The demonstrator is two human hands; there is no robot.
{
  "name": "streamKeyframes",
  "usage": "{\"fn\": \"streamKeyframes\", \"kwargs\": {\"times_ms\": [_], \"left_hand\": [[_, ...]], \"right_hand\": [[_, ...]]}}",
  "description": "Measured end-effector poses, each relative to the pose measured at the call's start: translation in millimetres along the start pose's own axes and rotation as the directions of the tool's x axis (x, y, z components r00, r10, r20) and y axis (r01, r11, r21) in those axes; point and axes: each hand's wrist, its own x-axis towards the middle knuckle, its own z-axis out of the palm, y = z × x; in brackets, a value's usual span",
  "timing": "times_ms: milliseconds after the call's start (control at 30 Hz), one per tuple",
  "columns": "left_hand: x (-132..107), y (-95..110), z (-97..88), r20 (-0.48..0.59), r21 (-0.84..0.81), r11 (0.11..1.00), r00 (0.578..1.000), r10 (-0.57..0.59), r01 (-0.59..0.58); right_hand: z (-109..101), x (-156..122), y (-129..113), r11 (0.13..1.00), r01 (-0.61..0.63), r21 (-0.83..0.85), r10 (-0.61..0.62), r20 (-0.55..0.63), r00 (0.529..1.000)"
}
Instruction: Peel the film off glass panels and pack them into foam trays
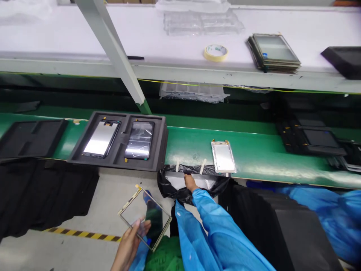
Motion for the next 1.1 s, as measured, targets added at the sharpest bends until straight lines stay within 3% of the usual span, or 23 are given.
{"fn": "streamKeyframes", "kwargs": {"times_ms": [133,233,300,333,400,433,533,633,700,800,867,967,1033,1100], "left_hand": [[-6,17,14.8,0.087,-0.005,0.998,0.995,0.058,-0.058],[-12,28,26.3,0.145,0.001,0.995,0.984,0.101,-0.102],[-18,36,37.3,0.172,0.019,0.990,0.976,0.133,-0.138],[-23,40,44.5,0.190,0.031,0.986,0.969,0.155,-0.163],[-33,49,62.5,0.252,0.052,0.974,0.947,0.201,-0.221],[-40,53,73.0,0.300,0.054,0.967,0.928,0.221,-0.248],[-60,65,105.8,0.500,0.010,0.956,0.830,0.249,-0.293],[-73,69,129.9,0.657,-0.053,0.952,0.707,0.261,-0.301],[-74,65,137.0,0.690,-0.044,0.951,0.679,0.250,-0.305],[-63,52,135.6,0.653,0.046,0.951,0.730,0.204,-0.307],[-53,44,129.8,0.613,0.093,0.948,0.768,0.186,-0.304],[-39,39,119.3,0.543,0.116,0.944,0.815,0.201,-0.310],[-32,38,112.6,0.497,0.123,0.948,0.845,0.197,-0.294],[-25,37,106.6,0.456,0.125,0.953,0.869,0.193,-0.277]], "right_hand": [[-1,-45,-22,0.991,-0.034,0.128,0.040,-0.048,0.998],[-11,-93,-46,0.961,-0.044,0.273,0.049,-0.011,0.999],[-23,-132,-64,0.882,0.051,0.469,-0.084,0.050,0.995],[-30,-151,-73,0.803,0.126,0.583,-0.199,0.063,0.978],[-46,-189,-88,0.613,0.259,0.747,-0.395,0.005,0.919],[-56,-204,-94,0.554,0.310,0.773,-0.432,-0.051,0.900],[-95,-232,-99,0.546,0.414,0.729,-0.333,-0.265,0.905],[-168,-232,-83,0.522,0.507,0.685,-0.198,-0.481,0.854],[-241,-222,-68,0.531,0.581,0.617,-0.120,-0.623,0.773],[-372,-198,-50,0.582,0.664,0.469,-0.037,-0.801,0.597],[-456,-178,-47,0.624,0.665,0.411,0.019,-0.858,0.513],[-558,-145,-56,0.667,0.612,0.424,0.108,-0.868,0.484],[-604,-123,-66,0.693,0.545,0.472,0.171,-0.842,0.513],[-636,-101,-75,0.763,0.445,0.470,0.200,-0.825,0.529]]}}
